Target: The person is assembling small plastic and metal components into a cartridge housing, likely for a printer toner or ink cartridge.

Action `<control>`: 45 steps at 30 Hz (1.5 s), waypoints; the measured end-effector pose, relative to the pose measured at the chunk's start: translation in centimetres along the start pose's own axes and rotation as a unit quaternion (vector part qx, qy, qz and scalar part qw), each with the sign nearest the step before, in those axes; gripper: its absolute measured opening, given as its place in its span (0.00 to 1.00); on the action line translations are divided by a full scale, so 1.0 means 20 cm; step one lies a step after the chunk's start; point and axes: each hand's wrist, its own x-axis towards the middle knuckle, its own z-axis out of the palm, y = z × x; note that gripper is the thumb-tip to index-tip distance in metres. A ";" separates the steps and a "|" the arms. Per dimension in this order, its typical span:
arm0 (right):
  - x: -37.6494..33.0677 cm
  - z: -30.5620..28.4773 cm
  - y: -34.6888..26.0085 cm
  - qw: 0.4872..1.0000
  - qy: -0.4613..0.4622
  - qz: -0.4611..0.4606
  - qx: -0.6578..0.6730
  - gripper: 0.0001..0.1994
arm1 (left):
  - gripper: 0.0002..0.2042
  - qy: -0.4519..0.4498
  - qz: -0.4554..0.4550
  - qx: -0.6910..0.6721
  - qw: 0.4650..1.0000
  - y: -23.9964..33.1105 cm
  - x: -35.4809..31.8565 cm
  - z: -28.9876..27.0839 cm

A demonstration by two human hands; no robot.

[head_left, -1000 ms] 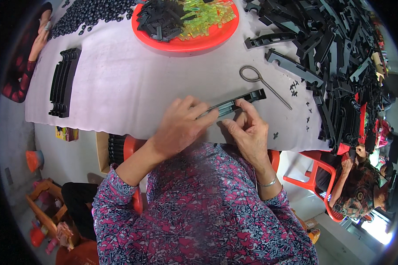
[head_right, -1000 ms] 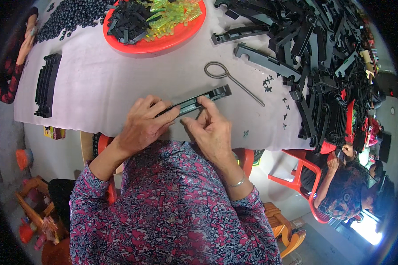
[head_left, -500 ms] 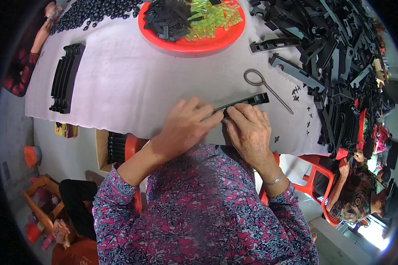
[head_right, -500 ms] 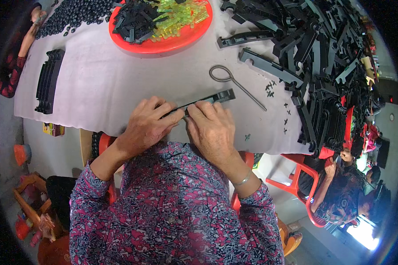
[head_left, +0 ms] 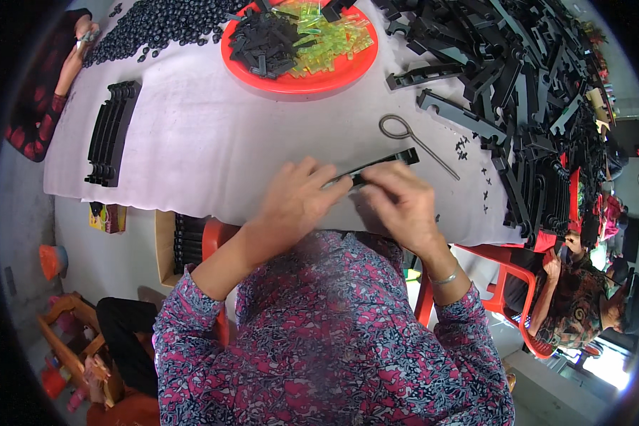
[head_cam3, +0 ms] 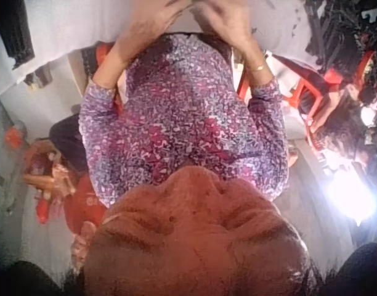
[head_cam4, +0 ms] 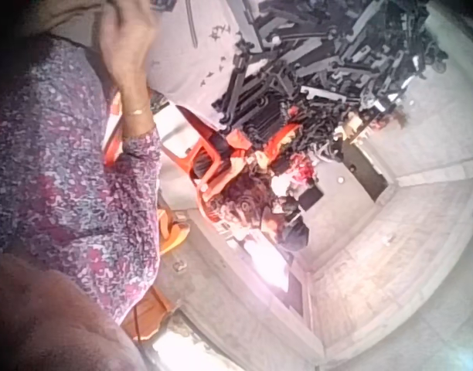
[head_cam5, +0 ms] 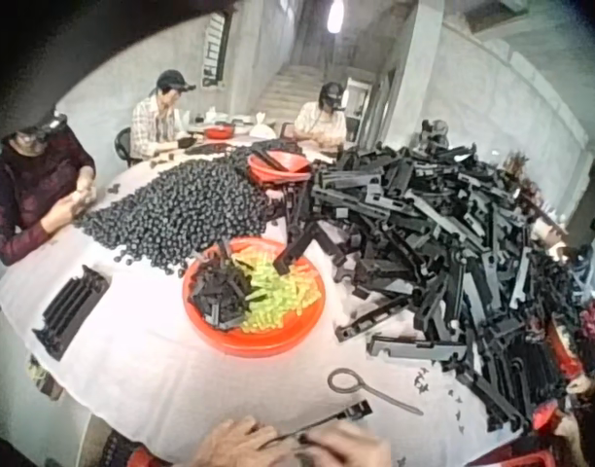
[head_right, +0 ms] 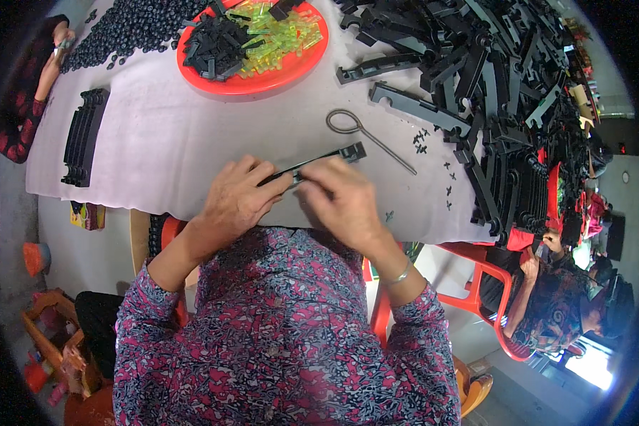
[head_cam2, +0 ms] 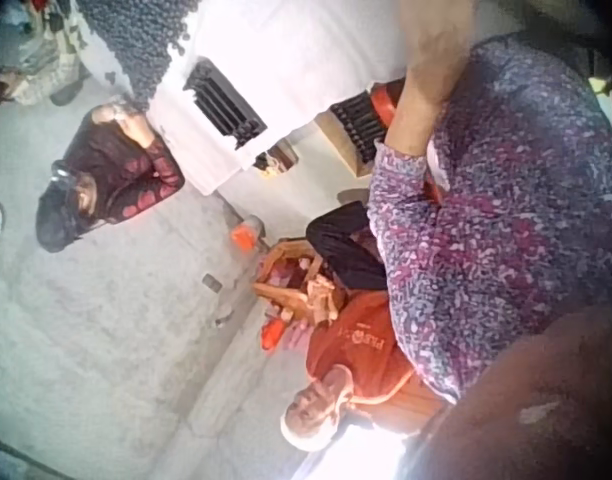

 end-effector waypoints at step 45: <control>0.24 -0.08 0.05 0.755 0.058 0.040 0.652 0.28 | 0.16 0.042 -0.065 -0.011 0.997 0.17 0.11 0.13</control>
